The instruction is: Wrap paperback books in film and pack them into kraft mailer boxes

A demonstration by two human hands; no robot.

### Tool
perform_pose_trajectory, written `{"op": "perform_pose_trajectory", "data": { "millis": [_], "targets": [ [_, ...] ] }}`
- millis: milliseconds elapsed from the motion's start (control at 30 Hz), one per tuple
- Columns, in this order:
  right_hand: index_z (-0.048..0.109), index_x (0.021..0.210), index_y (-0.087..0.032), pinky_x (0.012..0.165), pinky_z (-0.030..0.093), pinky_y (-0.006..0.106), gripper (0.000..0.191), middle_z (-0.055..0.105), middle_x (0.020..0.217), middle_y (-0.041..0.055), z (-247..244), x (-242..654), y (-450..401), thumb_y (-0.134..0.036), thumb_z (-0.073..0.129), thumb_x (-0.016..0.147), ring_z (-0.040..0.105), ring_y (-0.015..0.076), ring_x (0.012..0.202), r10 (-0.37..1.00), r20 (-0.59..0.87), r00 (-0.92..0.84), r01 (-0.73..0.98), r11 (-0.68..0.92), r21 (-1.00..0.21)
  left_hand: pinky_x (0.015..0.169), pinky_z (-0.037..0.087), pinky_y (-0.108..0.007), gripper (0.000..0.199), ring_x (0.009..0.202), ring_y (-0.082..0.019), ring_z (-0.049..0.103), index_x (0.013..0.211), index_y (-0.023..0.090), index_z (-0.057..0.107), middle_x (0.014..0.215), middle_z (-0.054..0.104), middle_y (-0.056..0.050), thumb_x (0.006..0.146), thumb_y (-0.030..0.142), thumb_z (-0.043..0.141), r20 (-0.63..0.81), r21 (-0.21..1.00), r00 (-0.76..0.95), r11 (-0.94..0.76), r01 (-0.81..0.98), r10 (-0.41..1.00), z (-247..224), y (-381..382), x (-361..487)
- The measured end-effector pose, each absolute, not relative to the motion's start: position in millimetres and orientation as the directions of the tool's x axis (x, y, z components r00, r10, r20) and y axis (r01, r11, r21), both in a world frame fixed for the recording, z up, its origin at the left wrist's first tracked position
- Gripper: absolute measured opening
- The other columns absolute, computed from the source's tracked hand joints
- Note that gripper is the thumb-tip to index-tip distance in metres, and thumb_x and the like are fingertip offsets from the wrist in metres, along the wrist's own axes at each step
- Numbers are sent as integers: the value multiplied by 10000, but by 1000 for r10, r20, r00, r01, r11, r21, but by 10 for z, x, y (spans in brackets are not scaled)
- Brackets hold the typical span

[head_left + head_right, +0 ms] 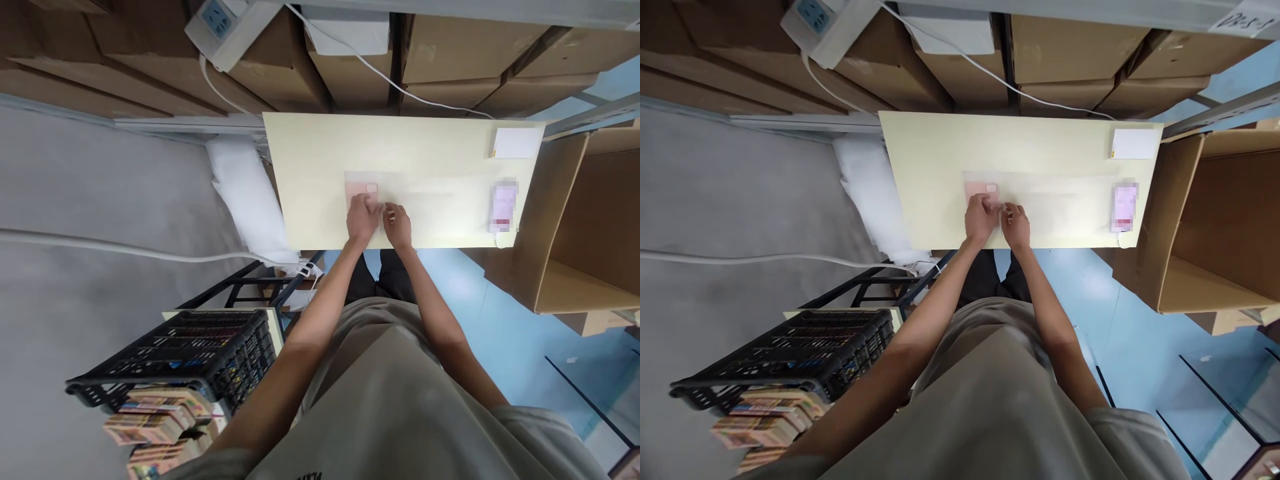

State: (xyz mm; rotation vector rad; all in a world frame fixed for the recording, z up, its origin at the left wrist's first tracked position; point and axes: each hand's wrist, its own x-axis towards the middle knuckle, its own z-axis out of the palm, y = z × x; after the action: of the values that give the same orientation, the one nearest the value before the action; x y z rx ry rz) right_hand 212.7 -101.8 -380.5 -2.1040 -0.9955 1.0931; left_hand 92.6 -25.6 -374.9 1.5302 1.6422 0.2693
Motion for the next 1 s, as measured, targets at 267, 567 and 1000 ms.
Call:
{"op": "perform_pose_trajectory", "data": {
  "millis": [267, 567, 1000],
  "targets": [
    [804, 1206, -216, 983, 653, 431, 279, 796, 1185, 126, -3857, 2034, -906, -257, 561, 1075, 766, 251, 984, 801, -494, 338, 459, -598, -657, 1107, 583, -464, 185, 1048, -272, 751, 1146, 242, 688, 1124, 760, -106, 974, 308, 701, -503, 601, -164, 481, 638, 848, -3832, -204, 416],
    [829, 1273, -234, 965, 663, 408, 320, 786, 1154, 109, -3936, 1636, -730, -368, 605, 1089, 766, 236, 964, 837, -454, 304, 432, -547, -718, 1041, 630, -358, 250, 1090, -219, 789, 1188, 238, 728, 1235, 803, -101, 942, 209, 701, -511, 680, -176, 521, 517, 841, -3838, -54, 29],
    [709, 1546, -204, 952, 666, 429, 489, 752, 1225, 154, -3959, 367, -238, -312, 593, 1083, 768, 254, 939, 839, -498, 221, 526, -532, -663, 892, 652, -355, 205, 969, -225, 797, 1148, 253, 675, 1182, 828, -76, 949, 214, 707, -521, 690, -91, 481, 541, 849, -3523, 408, -1105]
  ]
}}
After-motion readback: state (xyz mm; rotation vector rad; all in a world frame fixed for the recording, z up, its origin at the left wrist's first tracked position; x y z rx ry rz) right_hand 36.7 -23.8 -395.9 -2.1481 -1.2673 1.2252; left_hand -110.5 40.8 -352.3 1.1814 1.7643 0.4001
